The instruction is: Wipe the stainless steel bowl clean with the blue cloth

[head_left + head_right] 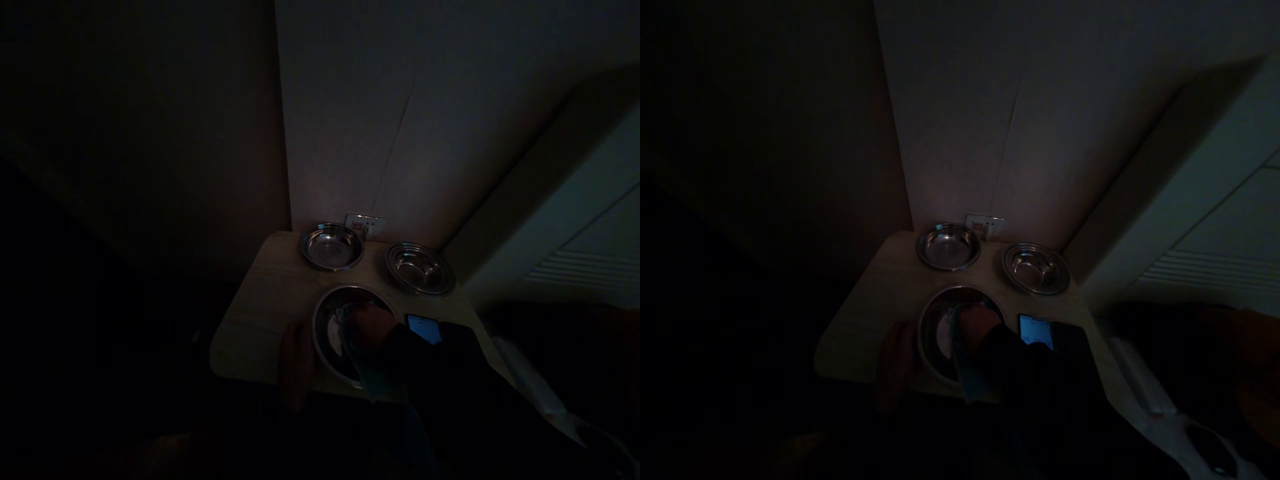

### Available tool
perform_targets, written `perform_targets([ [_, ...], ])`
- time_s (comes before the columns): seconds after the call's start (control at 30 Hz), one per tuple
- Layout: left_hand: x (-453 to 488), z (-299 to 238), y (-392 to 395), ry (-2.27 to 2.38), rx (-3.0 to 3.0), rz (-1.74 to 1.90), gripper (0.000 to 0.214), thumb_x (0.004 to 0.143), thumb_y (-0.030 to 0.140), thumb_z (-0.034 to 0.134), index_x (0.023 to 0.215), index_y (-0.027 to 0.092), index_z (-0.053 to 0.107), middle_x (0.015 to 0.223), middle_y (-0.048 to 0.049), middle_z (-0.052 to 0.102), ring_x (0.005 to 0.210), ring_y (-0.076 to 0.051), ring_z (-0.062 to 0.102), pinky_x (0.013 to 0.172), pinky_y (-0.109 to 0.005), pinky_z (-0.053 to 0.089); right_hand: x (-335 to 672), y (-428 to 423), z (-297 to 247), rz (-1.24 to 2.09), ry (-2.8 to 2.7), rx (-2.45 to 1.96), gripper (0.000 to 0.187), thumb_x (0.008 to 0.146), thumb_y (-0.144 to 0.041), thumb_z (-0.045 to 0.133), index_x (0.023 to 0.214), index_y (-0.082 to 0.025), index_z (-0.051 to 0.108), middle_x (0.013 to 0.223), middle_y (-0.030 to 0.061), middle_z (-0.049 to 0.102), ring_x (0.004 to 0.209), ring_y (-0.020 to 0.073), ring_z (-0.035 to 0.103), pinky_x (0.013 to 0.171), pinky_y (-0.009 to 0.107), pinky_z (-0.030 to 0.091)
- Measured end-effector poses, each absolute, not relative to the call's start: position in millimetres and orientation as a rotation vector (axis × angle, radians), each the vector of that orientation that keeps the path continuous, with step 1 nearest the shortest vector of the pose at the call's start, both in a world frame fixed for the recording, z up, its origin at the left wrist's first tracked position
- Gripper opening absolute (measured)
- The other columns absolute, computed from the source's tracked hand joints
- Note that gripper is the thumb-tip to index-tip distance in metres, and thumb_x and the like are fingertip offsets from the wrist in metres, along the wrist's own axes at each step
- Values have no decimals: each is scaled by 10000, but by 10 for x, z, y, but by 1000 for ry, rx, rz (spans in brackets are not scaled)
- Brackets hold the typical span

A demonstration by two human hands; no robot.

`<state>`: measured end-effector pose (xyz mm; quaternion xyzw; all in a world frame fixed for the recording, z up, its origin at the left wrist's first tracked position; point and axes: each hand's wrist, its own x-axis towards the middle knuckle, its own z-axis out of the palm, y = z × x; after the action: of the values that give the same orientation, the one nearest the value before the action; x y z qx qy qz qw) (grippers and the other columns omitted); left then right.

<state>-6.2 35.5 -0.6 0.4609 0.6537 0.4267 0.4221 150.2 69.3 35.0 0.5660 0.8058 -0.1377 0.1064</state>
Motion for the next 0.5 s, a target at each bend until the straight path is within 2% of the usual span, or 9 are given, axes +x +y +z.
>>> perform_targets([
  [0.2,35,-72,501,1586,1182,1115,290,824,367,347,777,199,578,827,-65,657,774,-176,596,738,-291,445,1404,665,343,-598,2615,1437,187,722,-214,569,874,-170,669,1015,82,642,1013,231,535,872,307,391],
  [0.3,81,-96,459,1624,1157,1146,317,833,379,325,742,194,565,777,-62,646,727,-171,590,702,-287,449,1366,627,349,-722,2659,1355,173,709,-221,586,850,-188,680,966,48,661,937,206,573,814,274,413],
  [0.5,64,-68,370,1713,1134,1204,334,830,387,337,706,179,567,703,-50,628,671,-163,565,661,-284,446,1391,505,386,-932,2611,1359,253,714,-202,578,945,-227,679,840,-1,700,762,148,630,661,209,444],
])
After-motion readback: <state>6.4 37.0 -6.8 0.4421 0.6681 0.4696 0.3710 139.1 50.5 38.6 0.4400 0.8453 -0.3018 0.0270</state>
